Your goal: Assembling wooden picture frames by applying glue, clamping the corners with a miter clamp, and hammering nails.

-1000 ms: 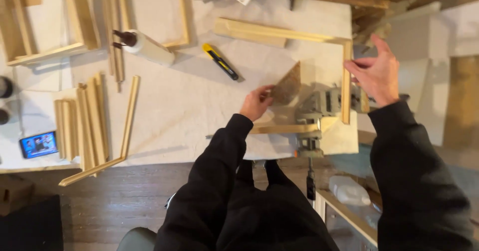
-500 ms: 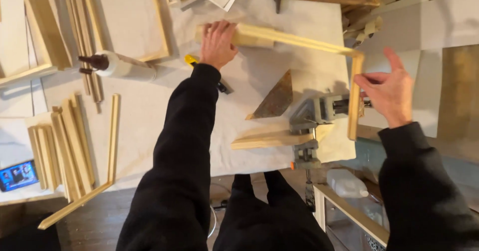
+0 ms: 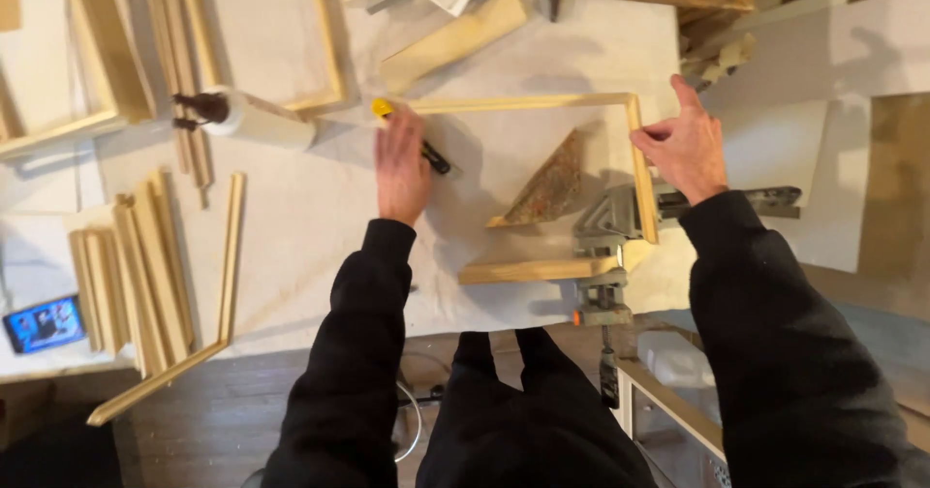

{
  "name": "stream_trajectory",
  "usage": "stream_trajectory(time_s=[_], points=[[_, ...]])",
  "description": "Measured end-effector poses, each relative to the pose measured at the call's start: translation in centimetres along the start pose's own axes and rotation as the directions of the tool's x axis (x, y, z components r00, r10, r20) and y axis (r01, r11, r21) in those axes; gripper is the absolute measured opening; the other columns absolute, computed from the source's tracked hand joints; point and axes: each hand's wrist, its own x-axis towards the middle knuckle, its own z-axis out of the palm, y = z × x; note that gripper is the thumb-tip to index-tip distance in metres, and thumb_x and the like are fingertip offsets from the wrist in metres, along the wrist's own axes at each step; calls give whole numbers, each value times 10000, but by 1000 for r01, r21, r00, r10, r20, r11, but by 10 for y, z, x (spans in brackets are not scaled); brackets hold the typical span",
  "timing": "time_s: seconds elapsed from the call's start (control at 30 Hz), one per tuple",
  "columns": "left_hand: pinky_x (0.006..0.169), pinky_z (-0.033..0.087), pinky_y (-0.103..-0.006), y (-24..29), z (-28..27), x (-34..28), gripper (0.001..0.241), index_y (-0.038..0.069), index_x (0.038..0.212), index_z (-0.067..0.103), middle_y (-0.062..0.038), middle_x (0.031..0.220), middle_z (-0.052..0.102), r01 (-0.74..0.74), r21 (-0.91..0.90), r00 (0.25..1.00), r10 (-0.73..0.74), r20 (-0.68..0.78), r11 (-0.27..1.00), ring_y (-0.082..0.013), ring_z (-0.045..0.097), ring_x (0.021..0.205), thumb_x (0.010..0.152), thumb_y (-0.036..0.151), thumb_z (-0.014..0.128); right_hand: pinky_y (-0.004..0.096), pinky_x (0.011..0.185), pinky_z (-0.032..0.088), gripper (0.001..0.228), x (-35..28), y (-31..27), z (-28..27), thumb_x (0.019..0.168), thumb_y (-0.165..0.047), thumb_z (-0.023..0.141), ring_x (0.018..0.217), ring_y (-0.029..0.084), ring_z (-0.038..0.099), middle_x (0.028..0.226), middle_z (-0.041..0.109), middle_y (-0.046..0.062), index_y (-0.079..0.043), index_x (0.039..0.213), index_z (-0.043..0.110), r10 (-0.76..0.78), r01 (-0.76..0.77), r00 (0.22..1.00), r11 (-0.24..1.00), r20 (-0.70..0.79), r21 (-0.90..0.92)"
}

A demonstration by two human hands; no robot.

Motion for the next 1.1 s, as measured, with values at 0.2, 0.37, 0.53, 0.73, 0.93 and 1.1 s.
stream_trajectory(time_s=[0.2,0.37,0.53,0.73,0.93,1.1], points=[[1201,333,-505,7,-48,2,389,98,1279,670,-75,1378,592,-238,-10,954,236,185,971,-282,506,1381,901,23,620,315,770,603,906,-9,-6,1,868,-186,793,732,212,753,900,775,132,79,1602,334,34,-34,999,998,5,-54],[1170,363,-504,-23,-80,-31,385,98,1238,678,-91,1277,604,-320,73,931,299,208,945,-289,545,1302,864,20,624,312,850,598,924,3,19,17,867,-170,801,750,217,766,911,784,128,126,1583,298,-8,9,1000,996,6,-84],[1170,369,-490,-53,-97,-74,480,91,1310,666,-97,1338,596,-250,147,954,218,205,957,-295,540,1334,848,-29,617,311,915,566,960,3,42,21,854,-214,814,756,216,775,898,789,100,94,1596,288,-13,16,1000,994,28,-111],[1136,388,-481,-101,-164,-156,634,112,1448,563,-121,1454,567,271,315,962,-251,-104,910,-327,523,1339,827,31,662,368,828,583,859,17,78,41,1024,-340,819,835,263,737,857,764,122,85,1628,381,-261,254,965,924,12,-286],[959,440,-508,-179,-180,-165,659,83,1417,513,-150,1319,575,635,265,772,-607,-188,725,-363,546,1196,815,164,767,353,818,592,836,10,101,37,1024,-89,849,849,223,733,998,764,206,157,1573,269,-198,187,980,952,-22,-242],[837,519,-480,-214,-154,-165,516,171,1356,611,-93,1146,616,608,287,790,-601,-121,740,-342,610,1057,865,154,768,343,845,598,758,-50,53,21,1100,-51,697,1088,286,701,1211,686,303,133,1676,241,-131,129,991,975,-1,180]])
